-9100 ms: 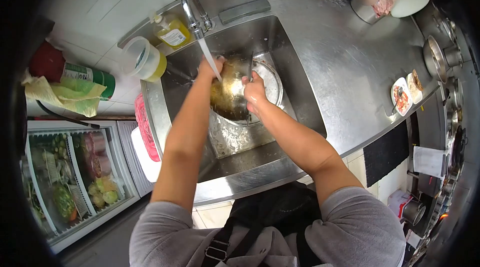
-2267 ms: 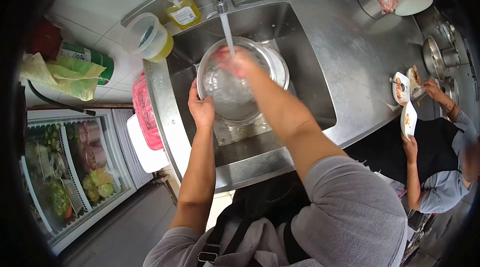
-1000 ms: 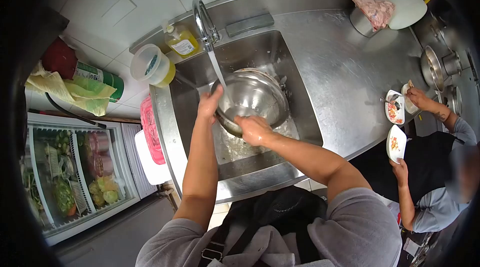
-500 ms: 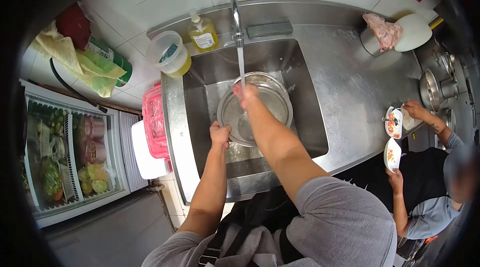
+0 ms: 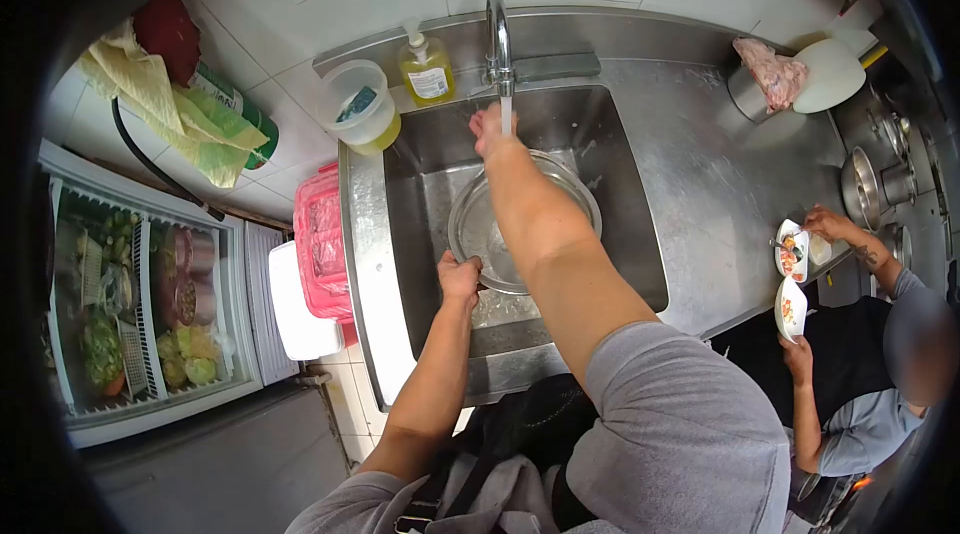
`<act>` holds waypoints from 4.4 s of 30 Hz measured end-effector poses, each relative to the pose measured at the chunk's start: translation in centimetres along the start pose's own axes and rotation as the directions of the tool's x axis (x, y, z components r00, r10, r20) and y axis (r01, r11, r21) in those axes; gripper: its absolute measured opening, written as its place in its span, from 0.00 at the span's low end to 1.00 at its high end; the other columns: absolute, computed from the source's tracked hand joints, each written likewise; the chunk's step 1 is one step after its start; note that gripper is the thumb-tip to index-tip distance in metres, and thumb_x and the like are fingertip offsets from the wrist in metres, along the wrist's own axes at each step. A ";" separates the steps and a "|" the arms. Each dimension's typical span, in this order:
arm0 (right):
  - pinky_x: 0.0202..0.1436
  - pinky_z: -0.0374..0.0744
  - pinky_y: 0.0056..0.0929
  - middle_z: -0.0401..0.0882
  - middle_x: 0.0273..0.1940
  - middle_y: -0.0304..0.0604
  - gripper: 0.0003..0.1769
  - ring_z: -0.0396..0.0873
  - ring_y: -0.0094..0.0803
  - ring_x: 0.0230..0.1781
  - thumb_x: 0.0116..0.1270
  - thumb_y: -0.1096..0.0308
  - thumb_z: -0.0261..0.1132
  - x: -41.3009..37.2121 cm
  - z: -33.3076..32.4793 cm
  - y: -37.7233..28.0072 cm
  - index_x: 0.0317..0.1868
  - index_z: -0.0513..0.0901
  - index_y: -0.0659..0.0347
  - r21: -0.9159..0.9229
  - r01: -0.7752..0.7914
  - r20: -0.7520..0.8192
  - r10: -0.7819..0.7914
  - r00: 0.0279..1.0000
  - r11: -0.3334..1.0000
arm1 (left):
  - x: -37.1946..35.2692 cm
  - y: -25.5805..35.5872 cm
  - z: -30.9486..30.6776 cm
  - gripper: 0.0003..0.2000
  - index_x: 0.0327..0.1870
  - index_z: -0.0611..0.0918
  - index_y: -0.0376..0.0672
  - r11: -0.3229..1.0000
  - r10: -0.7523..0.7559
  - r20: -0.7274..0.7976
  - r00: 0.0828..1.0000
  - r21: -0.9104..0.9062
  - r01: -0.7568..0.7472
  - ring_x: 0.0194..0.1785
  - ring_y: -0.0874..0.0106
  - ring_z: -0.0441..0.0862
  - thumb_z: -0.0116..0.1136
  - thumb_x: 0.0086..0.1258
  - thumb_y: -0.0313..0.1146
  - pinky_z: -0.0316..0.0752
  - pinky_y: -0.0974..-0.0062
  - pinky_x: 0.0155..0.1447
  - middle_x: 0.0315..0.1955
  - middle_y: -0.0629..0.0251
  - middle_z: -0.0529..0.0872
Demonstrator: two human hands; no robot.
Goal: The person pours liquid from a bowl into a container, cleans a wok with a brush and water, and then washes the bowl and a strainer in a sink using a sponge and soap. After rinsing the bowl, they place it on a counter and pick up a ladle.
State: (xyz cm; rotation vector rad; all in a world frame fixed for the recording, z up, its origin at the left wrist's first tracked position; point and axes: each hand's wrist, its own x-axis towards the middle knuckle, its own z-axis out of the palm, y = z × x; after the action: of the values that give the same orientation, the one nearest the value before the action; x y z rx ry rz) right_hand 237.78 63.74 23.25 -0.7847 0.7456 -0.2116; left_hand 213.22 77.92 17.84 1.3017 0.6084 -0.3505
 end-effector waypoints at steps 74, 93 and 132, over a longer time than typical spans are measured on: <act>0.59 0.80 0.36 0.85 0.50 0.52 0.17 0.82 0.45 0.53 0.56 0.74 0.64 -102.7 -40.7 40.9 0.46 0.88 0.51 0.102 -0.513 -0.959 -0.052 -0.278 0.853 | -18.6 11.9 5.1 0.08 0.34 0.78 0.32 -0.029 0.526 0.753 -0.396 -0.450 -0.893 0.56 0.54 0.69 0.47 0.55 0.15 0.70 0.61 0.55 0.52 0.49 0.71; 0.46 0.82 0.36 0.87 0.35 0.51 0.14 0.85 0.44 0.38 0.54 0.73 0.63 -108.4 -38.6 65.7 0.41 0.89 0.54 0.032 -0.352 -0.958 -0.073 -0.279 0.935 | -30.0 16.7 -0.3 0.07 0.33 0.76 0.34 -0.437 0.553 0.553 -0.623 -0.444 -0.783 0.57 0.51 0.70 0.55 0.52 0.21 0.64 0.53 0.60 0.51 0.50 0.75; 0.18 0.68 0.28 0.76 0.27 0.37 0.19 0.73 0.27 0.22 0.57 0.80 0.58 -110.2 -41.2 61.5 0.49 0.83 0.57 0.283 0.092 -0.959 0.280 0.048 0.955 | -30.5 26.9 -4.7 0.08 0.32 0.77 0.37 -0.499 0.622 0.494 -0.607 -0.348 -0.794 0.55 0.55 0.71 0.58 0.50 0.17 0.63 0.57 0.62 0.46 0.57 0.77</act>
State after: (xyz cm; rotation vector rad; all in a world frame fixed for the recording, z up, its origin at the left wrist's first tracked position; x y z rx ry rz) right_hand 123.82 131.71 18.65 -0.1437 2.1261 -0.8001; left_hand 203.10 86.19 56.64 1.3774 -1.5500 0.8852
